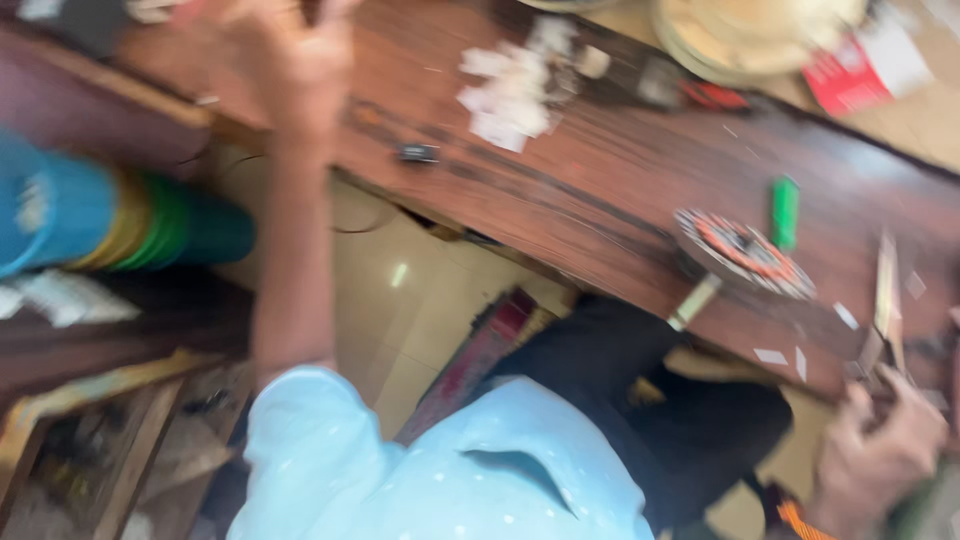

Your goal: The person sits at a workbench repairing a fan motor armature. They cut small white insulation pieces with scissors and insert each piece by hand between the copper windings of the rotor, working around the disc and using a screwdriver at times to help seat the pieces.

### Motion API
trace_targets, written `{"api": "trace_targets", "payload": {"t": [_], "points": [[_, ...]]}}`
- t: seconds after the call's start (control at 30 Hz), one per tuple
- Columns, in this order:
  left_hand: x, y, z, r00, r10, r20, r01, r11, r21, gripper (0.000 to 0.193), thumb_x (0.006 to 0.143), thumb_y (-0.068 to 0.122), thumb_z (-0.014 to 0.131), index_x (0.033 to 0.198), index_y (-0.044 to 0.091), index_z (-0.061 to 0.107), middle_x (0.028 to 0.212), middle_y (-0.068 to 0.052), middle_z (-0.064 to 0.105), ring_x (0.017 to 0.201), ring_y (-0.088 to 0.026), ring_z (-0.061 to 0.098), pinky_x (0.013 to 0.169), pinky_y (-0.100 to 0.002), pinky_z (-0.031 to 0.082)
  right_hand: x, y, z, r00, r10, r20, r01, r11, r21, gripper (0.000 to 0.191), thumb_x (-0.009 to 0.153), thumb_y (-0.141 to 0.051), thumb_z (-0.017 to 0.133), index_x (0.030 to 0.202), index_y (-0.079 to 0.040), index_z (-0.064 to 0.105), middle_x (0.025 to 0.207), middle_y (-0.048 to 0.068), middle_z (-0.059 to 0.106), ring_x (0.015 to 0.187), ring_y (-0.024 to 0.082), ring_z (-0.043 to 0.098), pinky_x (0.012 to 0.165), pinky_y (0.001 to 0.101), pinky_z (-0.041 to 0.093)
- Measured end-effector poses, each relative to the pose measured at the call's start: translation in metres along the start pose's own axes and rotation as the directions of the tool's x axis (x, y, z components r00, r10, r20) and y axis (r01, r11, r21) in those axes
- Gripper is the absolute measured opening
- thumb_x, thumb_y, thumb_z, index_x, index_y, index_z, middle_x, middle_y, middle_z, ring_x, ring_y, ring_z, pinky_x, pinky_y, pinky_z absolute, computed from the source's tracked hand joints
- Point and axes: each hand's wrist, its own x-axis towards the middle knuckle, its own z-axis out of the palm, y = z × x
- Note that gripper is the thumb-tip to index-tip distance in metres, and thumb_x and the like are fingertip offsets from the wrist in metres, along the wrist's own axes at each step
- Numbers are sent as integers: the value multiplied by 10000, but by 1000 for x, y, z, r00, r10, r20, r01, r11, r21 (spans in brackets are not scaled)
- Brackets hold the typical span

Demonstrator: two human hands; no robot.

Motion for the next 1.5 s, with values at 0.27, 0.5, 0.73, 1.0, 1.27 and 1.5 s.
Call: {"api": "trace_targets", "payload": {"t": [0.27,0.5,0.73,1.0,1.27,1.5], "points": [[-38,27,4,943,306,127,-188,810,-556,99,1118,-132,529,1181,-85,588,1017,-170,567,789,-220,628,709,-270,631,-10,-27,-33,964,246,106,-249,968,21,325,1004,-46,763,1316,-45,672,1181,173,614,1125,350,616,970,439,501],[-75,122,7,960,173,221,71,613,-787,70,1152,-56,500,1098,-27,535,894,-107,638,702,-157,714,526,-248,554,15,-17,-20,967,251,38,-253,966,57,343,1031,-16,745,1357,-38,638,1217,155,605,1042,302,624,868,402,526],[-154,227,-18,493,497,714,846,-83,-527,196,1098,68,469,1280,116,414,1331,-193,682,1205,-235,724,589,-221,624,1,-42,-39,910,402,98,-405,914,10,491,987,-34,779,1447,-47,607,1041,142,721,864,291,698,823,407,515],[-183,262,-6,405,518,754,849,93,-520,144,1072,40,648,1212,18,674,1148,-129,737,997,-132,714,615,-227,571,-28,-27,-27,732,478,485,-608,141,781,655,932,-72,755,1536,-29,505,988,67,676,813,116,628,692,248,498],[-193,272,-4,413,500,761,700,361,-617,110,978,87,739,1074,34,748,882,-27,787,679,-69,715,549,-199,560,-66,-70,-9,588,-28,809,-801,124,586,748,745,-268,869,1387,10,606,991,44,659,886,105,593,784,264,494],[-202,275,5,437,380,815,754,339,-562,115,1009,123,676,988,10,668,816,-35,758,756,-84,772,551,-202,604,-58,-101,-10,436,-267,859,-864,142,483,987,605,-515,934,1367,42,651,866,6,599,837,91,564,706,265,427]]}}
